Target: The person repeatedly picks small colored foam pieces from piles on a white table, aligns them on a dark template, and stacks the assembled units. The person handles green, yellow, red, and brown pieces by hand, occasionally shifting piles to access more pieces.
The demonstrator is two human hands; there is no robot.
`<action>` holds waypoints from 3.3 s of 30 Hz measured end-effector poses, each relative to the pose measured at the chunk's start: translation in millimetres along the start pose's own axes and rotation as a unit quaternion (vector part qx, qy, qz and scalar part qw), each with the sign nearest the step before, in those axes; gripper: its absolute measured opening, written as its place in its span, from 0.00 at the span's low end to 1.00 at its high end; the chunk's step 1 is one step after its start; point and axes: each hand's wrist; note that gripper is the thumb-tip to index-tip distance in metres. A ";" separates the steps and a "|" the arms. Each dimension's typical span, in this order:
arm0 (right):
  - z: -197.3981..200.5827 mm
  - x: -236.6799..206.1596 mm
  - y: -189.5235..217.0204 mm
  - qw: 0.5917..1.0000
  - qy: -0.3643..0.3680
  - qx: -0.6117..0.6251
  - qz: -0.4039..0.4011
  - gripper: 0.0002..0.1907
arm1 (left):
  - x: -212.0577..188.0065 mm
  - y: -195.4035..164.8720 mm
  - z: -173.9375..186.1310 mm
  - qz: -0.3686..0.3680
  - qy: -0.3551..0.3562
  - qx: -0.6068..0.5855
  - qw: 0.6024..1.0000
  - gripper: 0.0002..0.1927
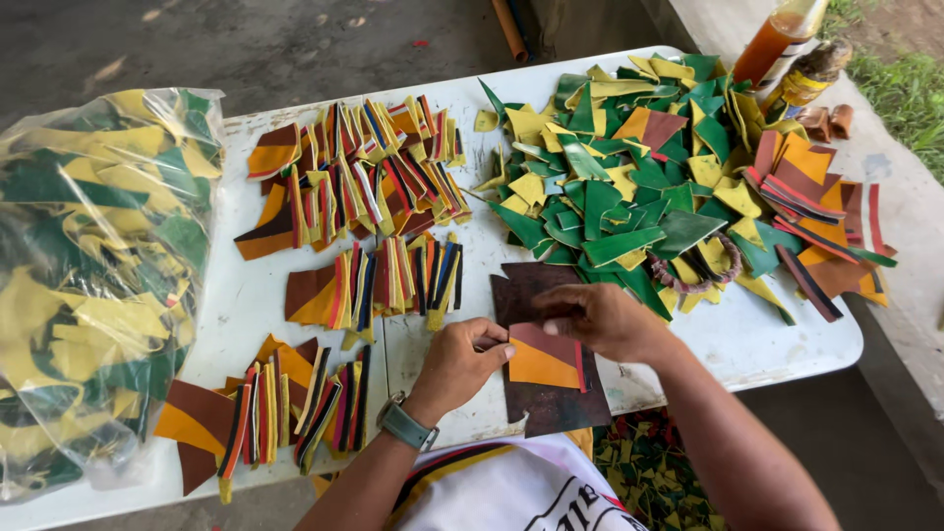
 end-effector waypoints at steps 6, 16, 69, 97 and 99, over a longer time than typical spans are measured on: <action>-6.1 -29.8 -21.5 0.976 -0.153 -0.143 0.053 0.22 | 2.0 19.5 -6.9 0.063 -0.053 -0.007 0.997 0.14; -30.5 -87.5 -9.9 0.973 -0.149 -0.166 0.058 0.43 | 0.9 8.0 -2.3 0.094 -0.074 0.026 0.992 0.22; -58.1 -102.7 -42.1 0.949 -0.155 -0.204 0.184 0.34 | -29.5 21.6 9.8 0.078 -0.142 0.019 0.987 0.13; 132.1 -15.4 -67.0 0.912 -0.313 -0.177 -0.197 0.38 | -26.0 16.2 9.2 0.143 -0.133 0.013 0.981 0.13; 138.2 -16.6 -76.6 0.920 -0.305 -0.136 -0.207 0.35 | -26.0 17.2 8.8 0.145 -0.131 0.014 0.981 0.14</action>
Point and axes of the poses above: each hand's wrist, its own x-axis towards the middle knuckle, its own z-axis out of the back of the hand, y = z × x
